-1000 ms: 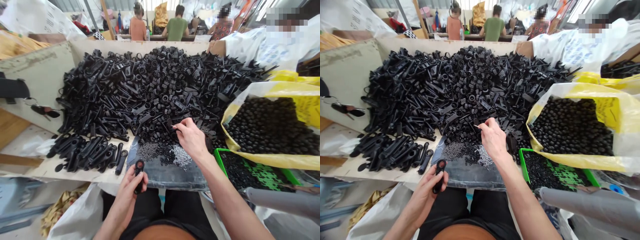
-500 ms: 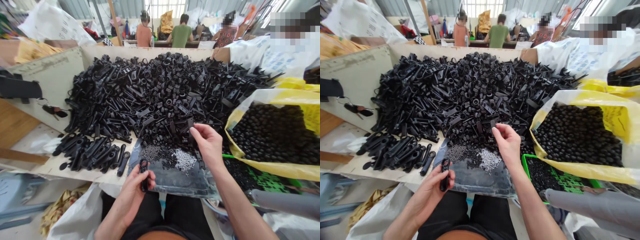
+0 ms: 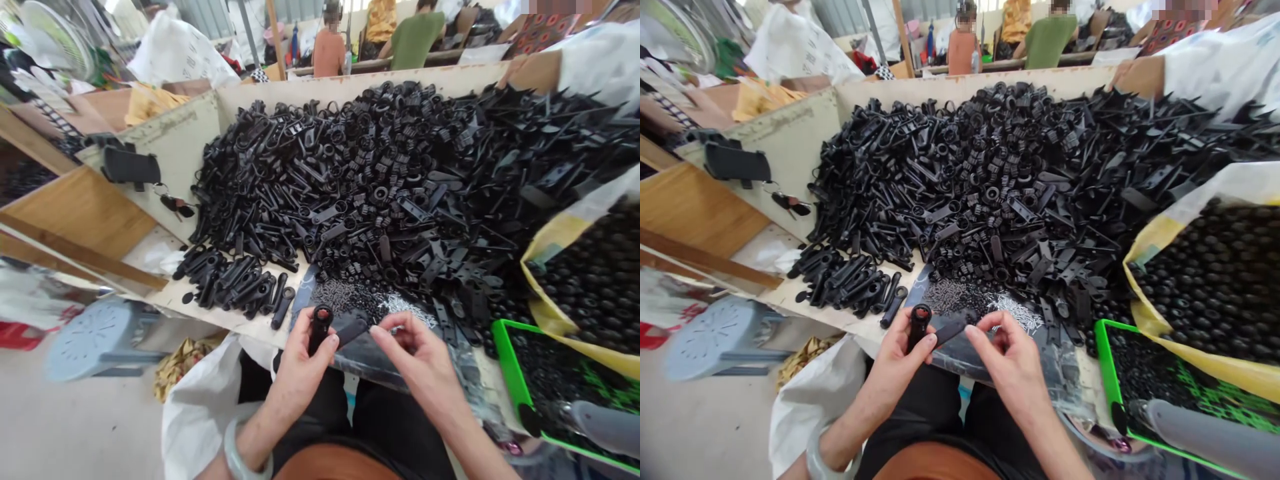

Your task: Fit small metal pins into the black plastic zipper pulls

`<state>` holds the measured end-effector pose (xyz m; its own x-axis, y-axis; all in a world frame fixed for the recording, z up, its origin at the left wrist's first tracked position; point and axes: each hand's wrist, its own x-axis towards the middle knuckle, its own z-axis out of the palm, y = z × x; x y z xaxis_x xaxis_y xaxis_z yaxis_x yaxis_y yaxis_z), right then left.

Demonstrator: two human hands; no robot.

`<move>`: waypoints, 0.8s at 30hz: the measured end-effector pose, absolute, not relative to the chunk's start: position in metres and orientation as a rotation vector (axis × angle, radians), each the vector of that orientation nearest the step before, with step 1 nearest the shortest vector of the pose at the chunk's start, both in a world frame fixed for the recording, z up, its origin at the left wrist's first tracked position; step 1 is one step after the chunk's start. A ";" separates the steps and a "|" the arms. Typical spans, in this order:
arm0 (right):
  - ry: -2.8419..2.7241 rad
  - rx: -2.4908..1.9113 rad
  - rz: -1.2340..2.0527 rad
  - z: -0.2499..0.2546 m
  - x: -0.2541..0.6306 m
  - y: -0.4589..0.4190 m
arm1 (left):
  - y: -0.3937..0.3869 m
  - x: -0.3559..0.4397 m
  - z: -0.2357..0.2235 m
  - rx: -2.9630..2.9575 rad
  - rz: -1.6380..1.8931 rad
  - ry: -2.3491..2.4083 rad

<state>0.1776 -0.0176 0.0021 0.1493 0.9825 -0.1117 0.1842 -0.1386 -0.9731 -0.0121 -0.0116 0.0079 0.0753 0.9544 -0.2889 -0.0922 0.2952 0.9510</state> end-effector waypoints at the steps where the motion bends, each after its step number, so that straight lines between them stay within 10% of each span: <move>1: -1.327 -1.519 0.987 0.004 0.185 -0.017 | -0.012 -0.015 0.008 0.980 0.953 1.219; 8: -2.126 -1.201 0.677 0.019 0.195 -0.018 | -0.016 -0.009 0.012 0.786 0.948 1.129; 24: -1.783 -1.349 0.266 0.010 0.144 -0.042 | -0.024 0.017 0.024 0.226 1.077 0.854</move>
